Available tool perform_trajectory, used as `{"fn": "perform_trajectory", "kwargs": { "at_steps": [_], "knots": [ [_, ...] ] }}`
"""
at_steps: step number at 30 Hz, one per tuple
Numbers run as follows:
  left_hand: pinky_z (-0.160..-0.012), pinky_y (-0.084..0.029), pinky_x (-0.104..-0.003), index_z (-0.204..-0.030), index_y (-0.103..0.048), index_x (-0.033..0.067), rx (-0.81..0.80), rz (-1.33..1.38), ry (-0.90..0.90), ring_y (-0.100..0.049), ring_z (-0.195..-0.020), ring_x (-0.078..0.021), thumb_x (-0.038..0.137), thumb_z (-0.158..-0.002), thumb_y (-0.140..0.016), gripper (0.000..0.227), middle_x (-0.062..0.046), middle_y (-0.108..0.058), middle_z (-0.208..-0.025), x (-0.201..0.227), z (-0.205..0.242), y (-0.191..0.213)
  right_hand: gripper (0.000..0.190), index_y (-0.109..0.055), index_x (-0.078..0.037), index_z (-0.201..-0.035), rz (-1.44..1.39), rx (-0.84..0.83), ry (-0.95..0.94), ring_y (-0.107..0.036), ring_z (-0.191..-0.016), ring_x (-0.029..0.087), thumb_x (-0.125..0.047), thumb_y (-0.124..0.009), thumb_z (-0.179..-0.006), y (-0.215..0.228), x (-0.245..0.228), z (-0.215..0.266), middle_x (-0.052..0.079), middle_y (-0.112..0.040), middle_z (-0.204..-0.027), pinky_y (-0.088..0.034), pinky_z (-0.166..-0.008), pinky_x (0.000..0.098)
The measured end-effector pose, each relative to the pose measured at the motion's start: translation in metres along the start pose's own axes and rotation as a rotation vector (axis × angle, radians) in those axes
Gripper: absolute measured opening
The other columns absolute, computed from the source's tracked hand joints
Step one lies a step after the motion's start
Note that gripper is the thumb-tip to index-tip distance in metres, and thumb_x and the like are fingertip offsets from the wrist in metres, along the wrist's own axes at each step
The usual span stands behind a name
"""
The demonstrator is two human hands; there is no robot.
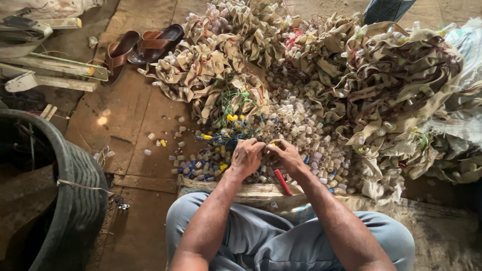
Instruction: The person sits on the floor and uses a knife to cut yellow plastic caps off of small wires. The person picks up each wire, cuts the cap, and drops the pieces onto a pile on the floor.
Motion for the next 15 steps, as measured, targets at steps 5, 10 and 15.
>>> {"fn": "perform_trajectory", "kwargs": {
  "at_steps": [5, 10, 15],
  "knots": [
    [-0.078, -0.055, -0.045, -0.098, -0.073, 0.0095, -0.050, 0.103, 0.024, -0.071, -0.085, -0.0350, 0.005, -0.085, -0.066, 0.016, -0.013, -0.072, -0.088, -0.007, 0.000, -0.007, 0.031, -0.069, -0.005, -0.100, 0.197, -0.058, 0.023, -0.055, -0.060, 0.013, -0.034, -0.058, -0.103, -0.006, -0.009, 0.004, 0.003, -0.062, -0.072, -0.046, -0.054, 0.0312],
    [-0.076, -0.060, -0.043, -0.105, -0.070, 0.0077, 0.095, 0.458, 0.357, -0.075, -0.088, -0.0352, 0.016, -0.091, -0.067, 0.016, -0.018, -0.075, -0.097, -0.045, -0.003, -0.020, 0.039, -0.068, -0.004, -0.090, 0.209, -0.238, 0.005, -0.059, -0.062, 0.011, -0.038, -0.056, -0.104, -0.019, 0.001, 0.008, 0.001, -0.061, -0.071, -0.048, -0.055, 0.0289],
    [-0.065, -0.058, -0.051, -0.111, -0.069, 0.0134, 0.131, 0.017, 0.431, -0.072, -0.071, -0.0430, 0.025, -0.088, -0.073, 0.026, -0.022, -0.071, -0.073, -0.064, -0.006, -0.040, 0.035, -0.063, -0.005, -0.088, -0.009, -0.194, -0.009, -0.049, -0.062, 0.012, -0.033, -0.057, -0.107, -0.046, 0.030, 0.010, -0.001, -0.050, -0.071, -0.042, -0.056, 0.0317]
  ]
}}
Point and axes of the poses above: each hand's wrist, its own z-axis away from the middle knuckle, its own y-axis out of the back of the hand, x = y × z, the point moved 6 cm from there along -z, towards the middle knuckle
